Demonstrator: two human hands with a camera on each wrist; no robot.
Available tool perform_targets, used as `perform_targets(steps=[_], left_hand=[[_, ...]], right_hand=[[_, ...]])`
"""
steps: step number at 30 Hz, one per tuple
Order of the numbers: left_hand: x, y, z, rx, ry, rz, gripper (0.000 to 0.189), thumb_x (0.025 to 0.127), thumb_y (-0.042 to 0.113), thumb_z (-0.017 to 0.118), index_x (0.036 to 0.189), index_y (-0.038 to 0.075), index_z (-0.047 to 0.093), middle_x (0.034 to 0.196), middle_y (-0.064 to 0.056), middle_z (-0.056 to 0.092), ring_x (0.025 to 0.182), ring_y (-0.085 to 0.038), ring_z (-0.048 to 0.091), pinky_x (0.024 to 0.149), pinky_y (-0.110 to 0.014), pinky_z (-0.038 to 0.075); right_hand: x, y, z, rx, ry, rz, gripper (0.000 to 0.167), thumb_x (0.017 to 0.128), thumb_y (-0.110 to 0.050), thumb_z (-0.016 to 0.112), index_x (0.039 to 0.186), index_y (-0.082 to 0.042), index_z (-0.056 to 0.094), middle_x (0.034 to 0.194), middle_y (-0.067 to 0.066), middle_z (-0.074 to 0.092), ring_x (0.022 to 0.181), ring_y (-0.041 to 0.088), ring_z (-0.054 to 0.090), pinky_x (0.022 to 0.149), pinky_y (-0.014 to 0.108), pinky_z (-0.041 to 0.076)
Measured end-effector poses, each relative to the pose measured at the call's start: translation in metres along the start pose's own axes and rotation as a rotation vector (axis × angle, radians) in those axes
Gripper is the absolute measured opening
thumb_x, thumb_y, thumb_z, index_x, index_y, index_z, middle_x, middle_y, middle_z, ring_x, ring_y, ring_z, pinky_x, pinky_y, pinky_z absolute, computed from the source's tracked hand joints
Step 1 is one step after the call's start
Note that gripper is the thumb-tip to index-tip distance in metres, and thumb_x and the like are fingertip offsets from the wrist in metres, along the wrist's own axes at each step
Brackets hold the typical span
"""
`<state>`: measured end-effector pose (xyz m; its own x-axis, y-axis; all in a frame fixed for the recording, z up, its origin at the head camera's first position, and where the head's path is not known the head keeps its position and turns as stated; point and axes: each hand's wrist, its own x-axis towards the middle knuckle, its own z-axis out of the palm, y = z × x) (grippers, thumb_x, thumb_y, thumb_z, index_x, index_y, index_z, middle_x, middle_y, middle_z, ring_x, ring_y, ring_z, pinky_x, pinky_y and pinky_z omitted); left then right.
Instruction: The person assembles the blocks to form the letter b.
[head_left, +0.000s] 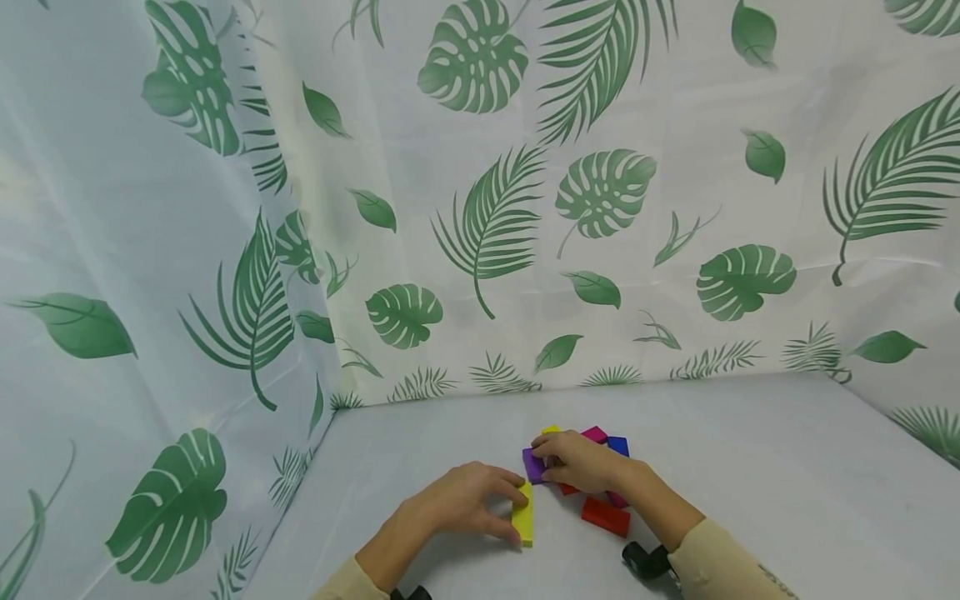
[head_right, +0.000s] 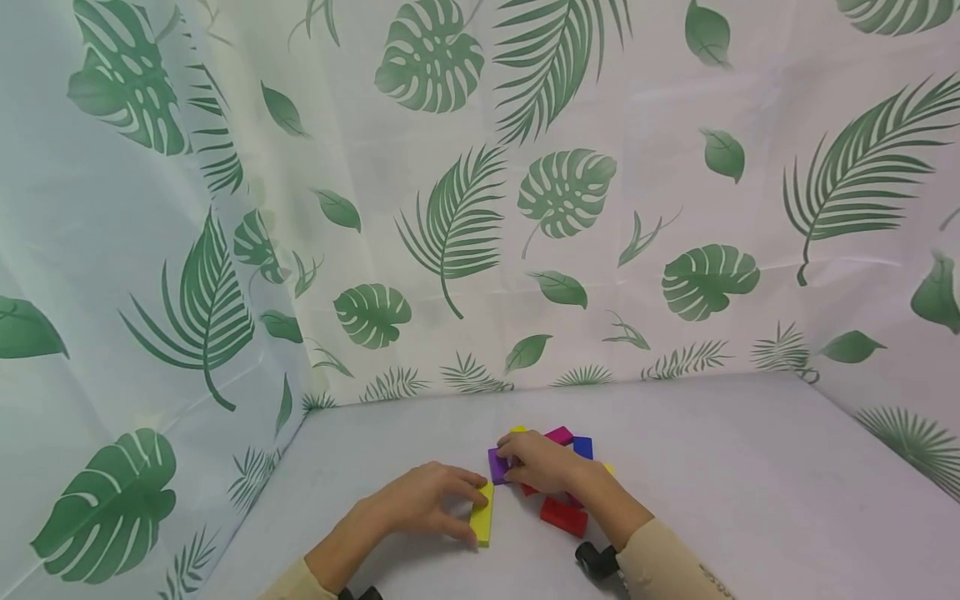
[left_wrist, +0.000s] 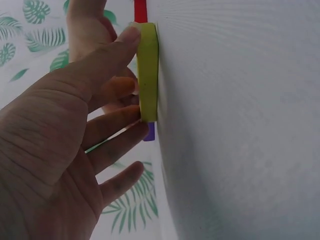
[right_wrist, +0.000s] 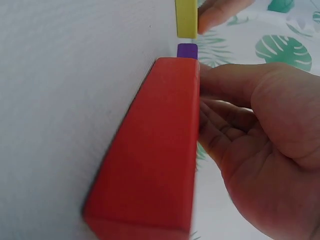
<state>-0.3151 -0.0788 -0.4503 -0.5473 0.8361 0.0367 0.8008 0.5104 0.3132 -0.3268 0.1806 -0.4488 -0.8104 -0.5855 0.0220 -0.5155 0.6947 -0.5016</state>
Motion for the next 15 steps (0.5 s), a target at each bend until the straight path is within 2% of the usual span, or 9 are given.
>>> perform_targets(steps=[6,12,15], left_hand=[[-0.0008,0.0016,0.0008,0.043,0.015,0.005,0.053,0.082,0.060,0.082,0.125,0.029,0.077,0.140,0.012,0.066,0.132,-0.006,0.059,0.113,-0.033,0.048],[-0.0006,0.0023,0.0015,0.048,0.019,0.006,0.051,0.083,0.061,0.080,0.123,0.029,0.078,0.140,0.011,0.066,0.131,-0.006,0.059,0.112,-0.033,0.048],[-0.0001,0.0017,0.0028,0.049,0.019,0.012,0.051,0.084,0.062,0.079,0.122,0.029,0.079,0.141,0.010,0.066,0.131,-0.006,0.059,0.112,-0.033,0.048]], right_hand=[[0.0012,0.0032,0.0011,0.025,0.001,-0.017,0.037,0.097,-0.014,0.074,0.133,-0.004,0.070,0.145,0.015,0.062,0.115,0.025,0.067,0.096,0.042,0.060],[0.0024,0.0037,0.0007,0.038,-0.008,-0.027,0.034,0.099,-0.015,0.071,0.132,-0.006,0.071,0.144,0.014,0.063,0.130,0.034,0.062,0.102,0.048,0.056],[0.0016,0.0028,-0.0001,0.053,-0.013,-0.028,0.032,0.099,-0.014,0.070,0.130,-0.007,0.072,0.143,0.014,0.063,0.132,0.036,0.061,0.103,0.050,0.056]])
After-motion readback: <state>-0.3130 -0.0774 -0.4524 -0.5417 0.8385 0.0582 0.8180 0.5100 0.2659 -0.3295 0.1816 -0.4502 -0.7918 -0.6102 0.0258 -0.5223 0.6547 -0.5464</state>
